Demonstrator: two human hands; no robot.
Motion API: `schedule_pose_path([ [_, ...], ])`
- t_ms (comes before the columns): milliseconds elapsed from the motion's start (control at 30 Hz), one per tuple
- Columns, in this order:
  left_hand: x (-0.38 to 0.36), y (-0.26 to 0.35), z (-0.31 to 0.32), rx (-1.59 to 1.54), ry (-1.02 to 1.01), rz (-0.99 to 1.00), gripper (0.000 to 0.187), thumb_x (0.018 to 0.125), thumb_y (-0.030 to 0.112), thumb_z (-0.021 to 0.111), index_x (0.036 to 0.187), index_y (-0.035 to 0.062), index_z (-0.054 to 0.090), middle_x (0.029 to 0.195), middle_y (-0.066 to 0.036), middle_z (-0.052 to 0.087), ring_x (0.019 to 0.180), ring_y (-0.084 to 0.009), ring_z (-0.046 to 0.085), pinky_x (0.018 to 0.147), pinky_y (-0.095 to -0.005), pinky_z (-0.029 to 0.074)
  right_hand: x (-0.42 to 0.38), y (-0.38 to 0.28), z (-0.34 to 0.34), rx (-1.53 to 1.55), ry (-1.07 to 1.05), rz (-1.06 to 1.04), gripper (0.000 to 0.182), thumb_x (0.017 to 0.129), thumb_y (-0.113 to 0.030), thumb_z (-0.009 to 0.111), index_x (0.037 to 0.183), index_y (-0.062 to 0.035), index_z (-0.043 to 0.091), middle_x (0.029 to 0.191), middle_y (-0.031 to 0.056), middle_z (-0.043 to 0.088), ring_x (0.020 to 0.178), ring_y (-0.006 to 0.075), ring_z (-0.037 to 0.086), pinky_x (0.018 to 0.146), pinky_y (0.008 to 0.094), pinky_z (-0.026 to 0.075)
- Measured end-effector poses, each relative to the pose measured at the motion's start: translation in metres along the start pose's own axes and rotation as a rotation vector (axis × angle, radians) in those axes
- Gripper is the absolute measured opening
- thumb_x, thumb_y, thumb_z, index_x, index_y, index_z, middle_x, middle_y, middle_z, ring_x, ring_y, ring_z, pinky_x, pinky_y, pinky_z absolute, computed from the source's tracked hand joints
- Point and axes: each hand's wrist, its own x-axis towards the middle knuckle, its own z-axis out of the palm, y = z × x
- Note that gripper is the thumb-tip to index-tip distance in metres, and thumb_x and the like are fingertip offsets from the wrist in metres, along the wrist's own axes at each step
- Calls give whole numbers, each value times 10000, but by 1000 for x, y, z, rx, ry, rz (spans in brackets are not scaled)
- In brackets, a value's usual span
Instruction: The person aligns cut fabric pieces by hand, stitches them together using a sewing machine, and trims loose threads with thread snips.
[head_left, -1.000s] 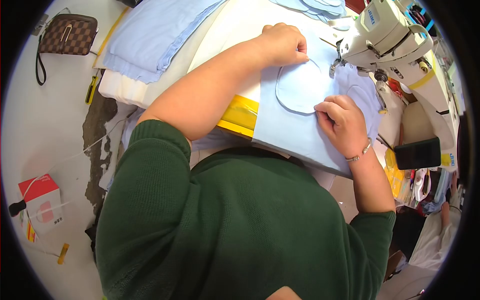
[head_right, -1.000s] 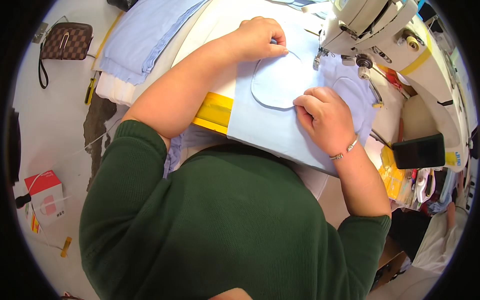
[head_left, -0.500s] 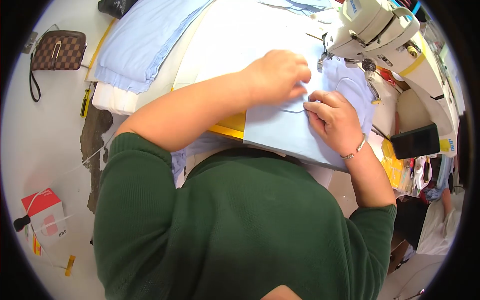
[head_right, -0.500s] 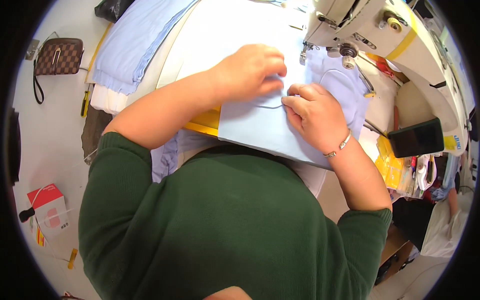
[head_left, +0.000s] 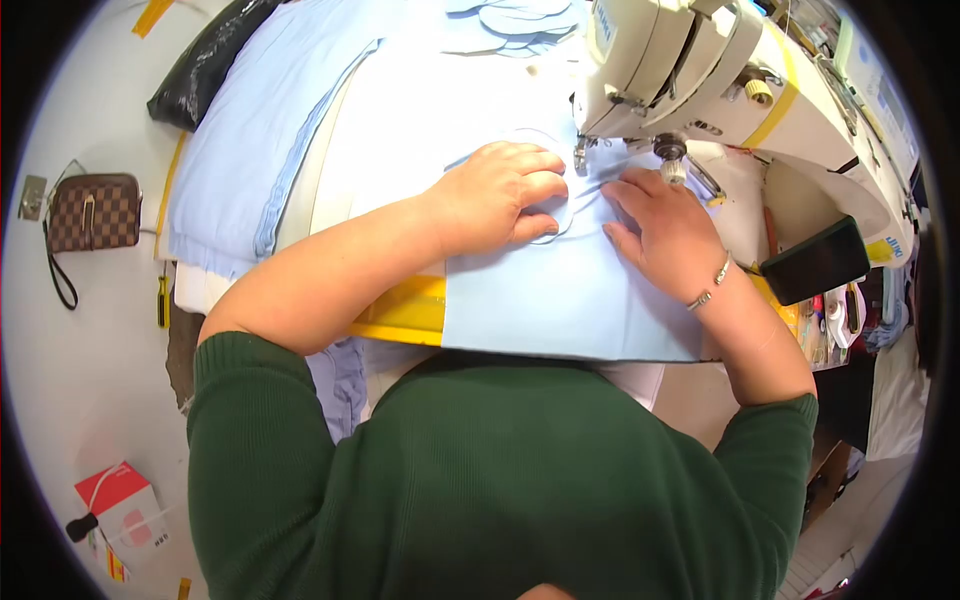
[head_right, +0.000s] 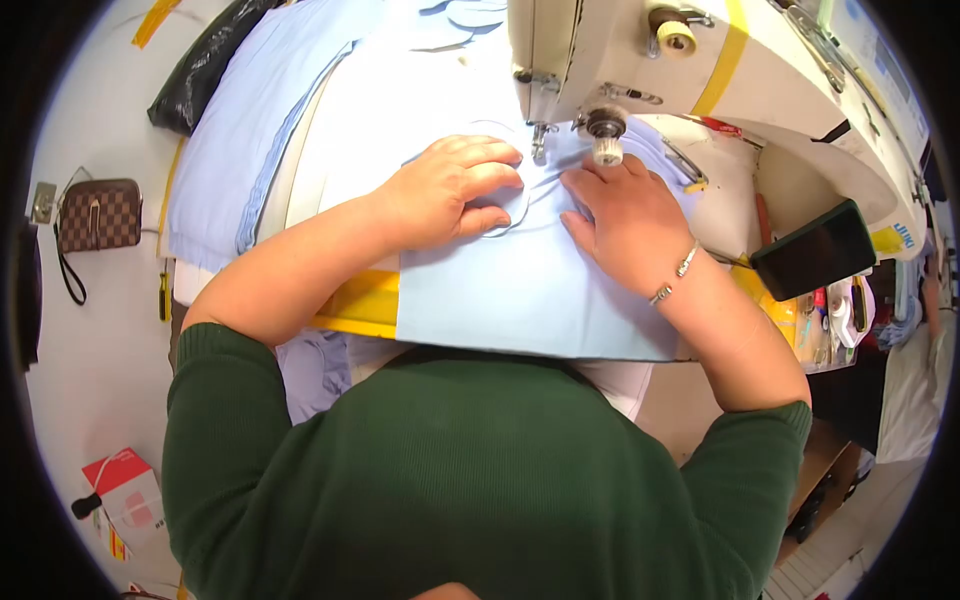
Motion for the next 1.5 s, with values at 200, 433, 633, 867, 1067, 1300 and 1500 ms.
schedule_pose_path([
  [200, 17, -19, 0, -58, -32, -8, 354, 786, 256, 745, 1074, 82, 636, 1261, -122, 588, 1188, -342, 529, 1002, -443, 421, 8, 17, 10, -66, 64, -1, 366, 806, -196, 705, 1145, -90, 616, 1133, 101, 625, 959, 323, 619, 838, 412, 491],
  [433, 19, -23, 3, -74, 7, 29, 363, 777, 264, 748, 1059, 61, 642, 1214, -119, 602, 1141, -328, 545, 963, -425, 440, 3, 21, 15, -171, 78, -25, 394, 818, -224, 691, 1182, -104, 600, 1113, 82, 647, 983, 305, 612, 833, 434, 483],
  [633, 27, -15, -9, -84, -115, -24, 333, 756, 240, 740, 1025, 73, 638, 1199, -132, 605, 1129, -335, 541, 957, -440, 437, 2, 19, 18, -116, 178, 35, 361, 770, -255, 715, 1081, -80, 659, 1100, 136, 620, 1019, 301, 583, 879, 426, 461],
  [867, 32, -2, -14, -63, -146, -70, 349, 744, 232, 757, 1035, 73, 647, 1154, -138, 625, 1039, -342, 560, 941, -435, 445, -2, 16, 20, -103, 107, 112, 302, 784, -310, 680, 960, -65, 670, 1112, 94, 586, 1049, 257, 551, 851, 396, 456],
  [1067, 32, -4, -8, -54, -66, 1, 380, 718, 209, 771, 1041, 65, 632, 1152, -143, 614, 1066, -366, 560, 936, -444, 448, -1, 19, 25, -60, 114, 86, 343, 783, -297, 680, 1075, -122, 638, 1127, 63, 578, 1070, 244, 541, 868, 408, 441],
  [1300, 30, -6, -7, -63, -82, 11, 407, 704, 186, 774, 1051, 55, 607, 1144, -163, 596, 1063, -397, 553, 927, -460, 446, -2, 21, 30, -50, 154, 71, 280, 796, -300, 664, 1012, -123, 650, 1070, 70, 582, 1059, 253, 535, 881, 410, 413],
  [1500, 29, -4, -9, -24, -77, -2, 383, 727, 223, 773, 1048, 62, 640, 1184, -138, 621, 1063, -355, 572, 939, -443, 456, -3, 20, 28, -29, 127, 78, 286, 810, -303, 652, 1036, -128, 643, 1086, 70, 577, 1083, 244, 529, 898, 405, 401],
])
